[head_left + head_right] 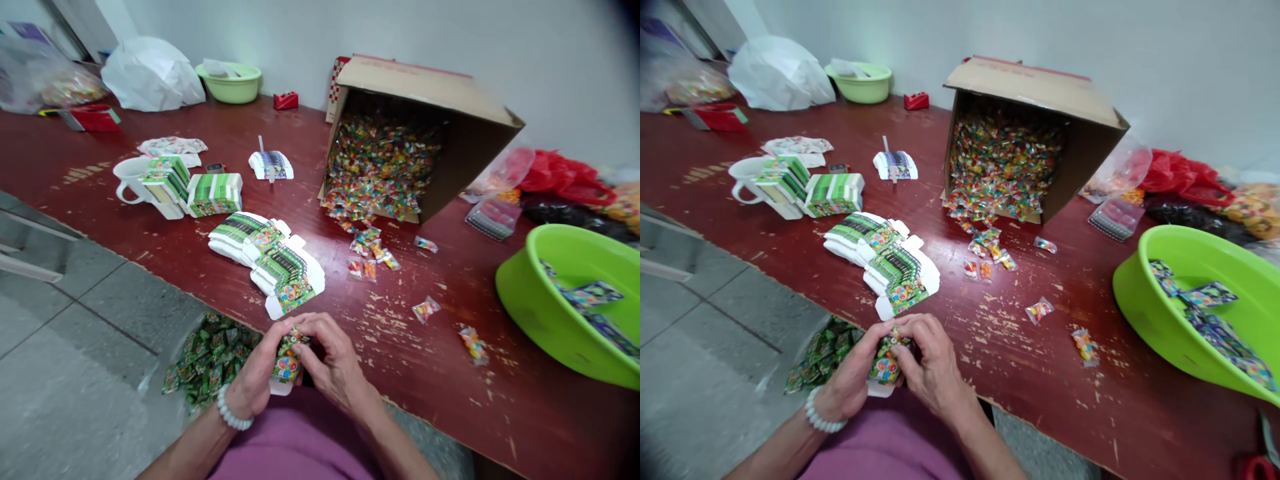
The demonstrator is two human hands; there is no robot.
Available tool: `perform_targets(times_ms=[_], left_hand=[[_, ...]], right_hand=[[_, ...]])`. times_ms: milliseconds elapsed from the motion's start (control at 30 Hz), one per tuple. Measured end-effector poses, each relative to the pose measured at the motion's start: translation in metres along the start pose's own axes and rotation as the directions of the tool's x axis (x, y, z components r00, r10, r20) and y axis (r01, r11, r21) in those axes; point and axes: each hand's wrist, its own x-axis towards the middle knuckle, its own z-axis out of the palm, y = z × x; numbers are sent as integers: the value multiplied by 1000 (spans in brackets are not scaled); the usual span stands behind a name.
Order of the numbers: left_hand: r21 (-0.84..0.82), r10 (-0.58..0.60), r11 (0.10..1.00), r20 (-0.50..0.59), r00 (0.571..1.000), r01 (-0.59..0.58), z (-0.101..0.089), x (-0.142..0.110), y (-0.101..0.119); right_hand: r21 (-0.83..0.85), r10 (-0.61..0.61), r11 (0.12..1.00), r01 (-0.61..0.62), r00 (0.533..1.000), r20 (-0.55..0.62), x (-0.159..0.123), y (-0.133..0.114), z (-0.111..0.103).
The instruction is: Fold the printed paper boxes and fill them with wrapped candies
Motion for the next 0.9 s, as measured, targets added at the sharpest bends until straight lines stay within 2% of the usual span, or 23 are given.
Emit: perform_targets(times_ms=[100,167,233,267,300,333,367,433,533,633,733,900], left_hand=[[39,-7,999,15,1000,7,-2,-1,1],[61,5,998,59,998,-9,-4,-2,2],[64,6,998,101,995,-12,-5,-4,4],[58,-3,998,121,993,-4,-6,-5,5],[54,-15,999,134,991,8,-6,-5,6],[58,-27,998,143,989,19,-6,-5,6],[73,-37,997,154,987,26,-6,-5,7],[136,-55,990,181,982,31,-7,-5,8],[200,-86,979,224,971,41,-11,-5,7],[229,-112,972,281,953,47,-23,-7,6],[327,-136,945,313,940,28,-39,-8,11],[627,-260,779,293,920,20,-77,-6,33]], right_hand=[[0,52,999,-52,999,0,2,7,-3],[-50,91,994,-93,995,-34,9,16,-19],[-165,110,976,-141,977,-184,20,31,-46],[-259,94,950,-175,951,-296,27,40,-61],[-364,59,911,-196,933,-356,35,50,-76],[-474,24,856,-206,932,-361,42,61,-91],[-570,32,794,-209,952,-305,49,71,-103],[-616,70,760,-208,968,-239,59,88,-120],[-641,145,729,-239,970,-197,64,103,-131],[-645,220,698,-311,950,-220,60,106,-134],[-623,284,685,-379,925,-251,54,105,-138],[-533,355,708,-463,886,-298,52,105,-145]])
